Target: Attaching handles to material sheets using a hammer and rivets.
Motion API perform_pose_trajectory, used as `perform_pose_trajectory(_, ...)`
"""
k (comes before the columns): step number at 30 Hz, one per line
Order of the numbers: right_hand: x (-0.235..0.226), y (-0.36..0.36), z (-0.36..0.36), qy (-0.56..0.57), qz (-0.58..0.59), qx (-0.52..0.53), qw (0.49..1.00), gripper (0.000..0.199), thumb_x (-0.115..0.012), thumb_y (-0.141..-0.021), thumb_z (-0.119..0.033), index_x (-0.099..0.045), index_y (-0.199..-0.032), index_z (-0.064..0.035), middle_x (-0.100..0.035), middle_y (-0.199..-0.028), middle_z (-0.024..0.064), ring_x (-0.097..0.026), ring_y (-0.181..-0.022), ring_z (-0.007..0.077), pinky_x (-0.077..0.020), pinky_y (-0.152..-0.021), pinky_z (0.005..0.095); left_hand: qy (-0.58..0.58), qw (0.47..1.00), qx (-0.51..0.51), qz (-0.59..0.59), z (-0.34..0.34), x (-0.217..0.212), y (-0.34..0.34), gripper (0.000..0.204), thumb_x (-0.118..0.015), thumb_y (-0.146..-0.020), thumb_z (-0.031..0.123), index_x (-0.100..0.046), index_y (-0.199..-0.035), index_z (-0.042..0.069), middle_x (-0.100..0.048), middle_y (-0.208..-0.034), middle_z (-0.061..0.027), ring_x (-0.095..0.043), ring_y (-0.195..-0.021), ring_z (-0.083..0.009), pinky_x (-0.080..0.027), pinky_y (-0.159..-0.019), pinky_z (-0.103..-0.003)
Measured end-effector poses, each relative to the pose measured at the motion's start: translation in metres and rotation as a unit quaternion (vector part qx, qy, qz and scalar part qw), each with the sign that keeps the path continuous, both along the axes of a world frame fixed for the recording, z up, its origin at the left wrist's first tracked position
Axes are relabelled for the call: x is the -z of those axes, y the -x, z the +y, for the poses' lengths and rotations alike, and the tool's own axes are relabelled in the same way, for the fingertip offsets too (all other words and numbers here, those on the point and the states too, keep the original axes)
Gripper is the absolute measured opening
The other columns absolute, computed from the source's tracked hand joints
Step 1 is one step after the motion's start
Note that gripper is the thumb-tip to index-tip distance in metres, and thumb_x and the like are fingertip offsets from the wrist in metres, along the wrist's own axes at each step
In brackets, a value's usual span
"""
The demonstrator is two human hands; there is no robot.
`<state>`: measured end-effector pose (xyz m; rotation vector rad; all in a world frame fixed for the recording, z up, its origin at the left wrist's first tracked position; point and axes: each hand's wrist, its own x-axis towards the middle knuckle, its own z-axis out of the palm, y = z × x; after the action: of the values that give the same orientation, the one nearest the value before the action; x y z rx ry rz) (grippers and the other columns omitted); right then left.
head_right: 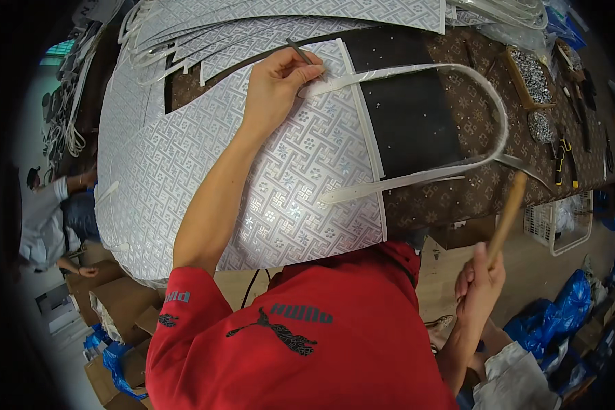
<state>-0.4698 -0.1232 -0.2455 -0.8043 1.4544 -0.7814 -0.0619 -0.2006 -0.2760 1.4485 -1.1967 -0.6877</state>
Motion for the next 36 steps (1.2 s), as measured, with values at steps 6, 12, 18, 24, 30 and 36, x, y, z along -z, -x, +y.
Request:
perform_pose_trajectory(6, -0.004, 0.005, 0.0, 0.169, 0.17, 0.157, 0.958, 0.03, -0.048, -0.105, -0.036, -0.053, -0.099, -0.0068, -0.038, -0.059, -0.0024, -0.033, -0.041, 0.0058, -0.0249, -0.036, 0.0224, -0.013, 1.0, 0.01, -0.025, 0.0, -0.001, 0.004, 0.009, -0.07, -0.089, 0.008, -0.072, -0.094, 0.002, -0.069, -0.082, -0.0009, -0.059, -0.073, -0.0063, -0.045, -0.069, -0.022)
perform_pose_trajectory(12, -0.018, -0.019, -0.006, 0.225, 0.154, 0.089, 0.958, 0.029, -0.048, -0.106, -0.034, -0.053, -0.1, -0.0051, -0.039, -0.059, -0.0016, -0.034, -0.042, 0.0059, -0.0269, -0.037, 0.0218, 0.019, 0.998, 0.0, -0.061, 0.0, 0.007, 0.004, 0.008, -0.072, -0.087, 0.008, -0.074, -0.093, 0.003, -0.07, -0.078, -0.0024, -0.06, -0.069, -0.0085, -0.046, -0.065, -0.024)
perform_pose_trajectory(18, -0.023, -0.058, -0.023, 0.25, 0.121, -0.068, 0.958, 0.022, -0.053, -0.104, -0.026, -0.055, -0.103, -0.0032, -0.047, -0.061, -0.0004, -0.04, -0.044, 0.0052, -0.031, -0.04, 0.0207, 0.04, 0.993, -0.001, -0.109, -0.002, 0.009, 0.007, 0.01, -0.073, -0.086, 0.01, -0.074, -0.094, 0.005, -0.07, -0.077, -0.0066, -0.063, -0.066, -0.0133, -0.049, -0.064, -0.027)
perform_pose_trajectory(24, -0.042, -0.095, -0.052, 0.322, 0.288, -0.294, 0.852, 0.013, -0.06, -0.099, -0.016, -0.058, -0.1, -0.0033, -0.055, -0.067, -0.0012, -0.048, -0.051, 0.0045, -0.0334, -0.044, 0.0213, 0.08, 0.982, 0.007, -0.171, -0.002, 0.016, 0.006, 0.013, -0.072, -0.087, 0.015, -0.072, -0.094, 0.004, -0.071, -0.082, -0.0095, -0.066, -0.072, -0.0219, -0.051, -0.068, -0.031)
perform_pose_trajectory(30, -0.116, -0.117, -0.057, 0.365, 0.016, -0.189, 0.912, 0.017, -0.063, -0.098, -0.019, -0.058, -0.095, -0.0027, -0.051, -0.061, 0.0022, -0.046, -0.05, 0.0085, -0.0351, -0.046, 0.0274, 0.087, 0.968, 0.006, -0.234, 0.0, 0.012, 0.005, 0.012, -0.073, -0.086, 0.01, -0.071, -0.093, 0.0, -0.07, -0.082, -0.0101, -0.066, -0.073, -0.0184, -0.051, -0.069, -0.03)
perform_pose_trajectory(36, -0.076, -0.136, -0.087, 0.382, 0.371, -0.376, 0.758, 0.022, -0.062, -0.099, -0.021, -0.055, -0.089, -0.003, -0.05, -0.06, 0.0005, -0.044, -0.051, 0.0077, -0.0338, -0.046, 0.0266, 0.074, 0.942, 0.002, -0.328, 0.003, 0.017, 0.012, 0.013, -0.066, -0.092, 0.013, -0.066, -0.096, 0.0, -0.07, -0.085, -0.0106, -0.068, -0.076, -0.019, -0.053, -0.069, -0.03)
